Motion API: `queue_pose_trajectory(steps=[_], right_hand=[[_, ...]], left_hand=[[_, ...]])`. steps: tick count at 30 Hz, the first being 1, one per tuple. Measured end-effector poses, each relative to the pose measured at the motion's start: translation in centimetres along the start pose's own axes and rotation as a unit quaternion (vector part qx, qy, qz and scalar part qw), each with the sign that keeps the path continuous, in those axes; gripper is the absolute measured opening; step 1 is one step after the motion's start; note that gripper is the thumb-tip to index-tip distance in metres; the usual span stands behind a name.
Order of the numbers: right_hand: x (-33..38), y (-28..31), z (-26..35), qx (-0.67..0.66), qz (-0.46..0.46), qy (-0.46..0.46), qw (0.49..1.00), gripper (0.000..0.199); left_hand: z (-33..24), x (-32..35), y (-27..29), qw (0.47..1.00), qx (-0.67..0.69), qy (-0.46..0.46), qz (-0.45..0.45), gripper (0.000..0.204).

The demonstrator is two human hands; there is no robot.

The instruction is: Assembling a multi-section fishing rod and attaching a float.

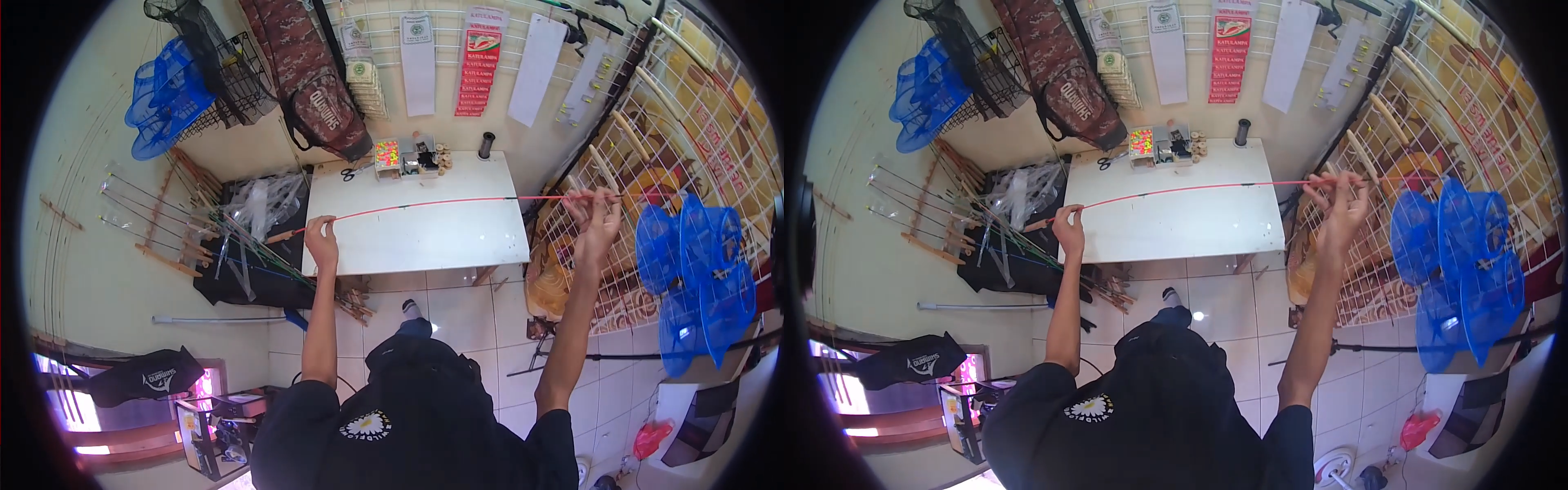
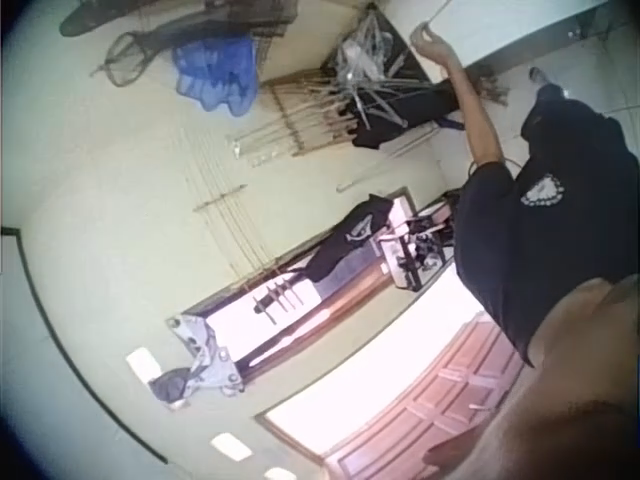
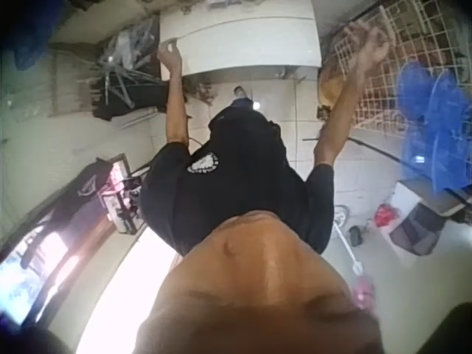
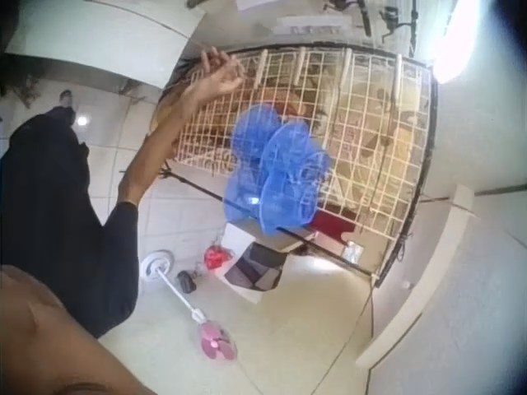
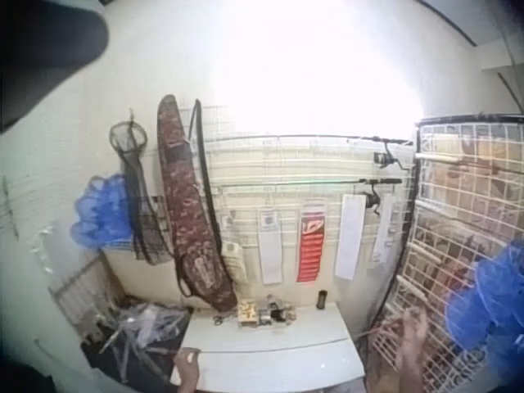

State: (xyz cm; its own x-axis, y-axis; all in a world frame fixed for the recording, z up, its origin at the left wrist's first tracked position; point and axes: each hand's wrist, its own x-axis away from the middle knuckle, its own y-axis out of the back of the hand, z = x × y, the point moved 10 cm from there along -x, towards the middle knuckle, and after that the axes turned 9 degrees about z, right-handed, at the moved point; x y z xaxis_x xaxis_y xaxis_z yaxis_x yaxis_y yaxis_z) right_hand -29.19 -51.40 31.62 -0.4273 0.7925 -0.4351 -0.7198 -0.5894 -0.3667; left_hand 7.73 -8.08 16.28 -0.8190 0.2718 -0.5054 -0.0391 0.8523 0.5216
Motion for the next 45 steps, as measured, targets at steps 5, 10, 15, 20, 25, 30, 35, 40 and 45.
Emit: queue_pose_trajectory(steps=[5, 10, 15, 20, 25, 30, 35, 40, 45], right_hand=[[-0.9, -0.9, -8.2, -0.032, -0.028, -0.1, 0.994, 0.022], [-2.5, -1.2, -14.4, -0.037, -0.033, -0.135, 0.99, 0.022], [-4.4, -0.5, -20.0, -0.037, -0.055, -0.166, 0.984, 0.021], [-10.5, -3.0, -15.4, -0.031, -0.079, -0.055, 0.995, 0.025], [-18.8, -9.5, -7.9, -0.05, 0.027, 0.067, 0.996, 0.028], [-24.6, -18.2, -0.3, -0.046, 0.13, 0.157, 0.978, 0.033], [-26.7, -25.7, 2.0, -0.003, 0.166, 0.16, 0.973, 0.031], [-26.4, -30.2, -2.2, -0.048, 0.229, 0.116, 0.965, 0.03], [-25.4, -31.8, -5.5, 0.0, 0.24, 0.083, 0.967, 0.028]], left_hand=[[4.5, -1.6, -0.5, 0.998, -0.05, 0.03, -0.039, 0.016], [7.4, -3.0, -2.4, 0.994, -0.078, 0.066, -0.045, 0.018], [9.4, -3.6, -4.3, 0.993, -0.099, 0.067, -0.005, 0.016], [6.3, -6.1, -5.8, 0.996, -0.049, 0.042, 0.057, 0.019], [2.1, -8.5, -7.1, 0.993, -0.068, -0.014, 0.096, 0.021], [-0.9, -10.8, -7.9, 0.995, 0.018, -0.001, 0.1, 0.018], [-5.6, -13.3, -9.8, 0.993, 0.067, -0.05, 0.087, 0.015], [-8.4, -14.8, -13.2, 0.985, 0.132, -0.06, 0.094, 0.016], [-9.9, -14.2, -16.4, 0.972, 0.188, -0.055, 0.128, 0.017]])
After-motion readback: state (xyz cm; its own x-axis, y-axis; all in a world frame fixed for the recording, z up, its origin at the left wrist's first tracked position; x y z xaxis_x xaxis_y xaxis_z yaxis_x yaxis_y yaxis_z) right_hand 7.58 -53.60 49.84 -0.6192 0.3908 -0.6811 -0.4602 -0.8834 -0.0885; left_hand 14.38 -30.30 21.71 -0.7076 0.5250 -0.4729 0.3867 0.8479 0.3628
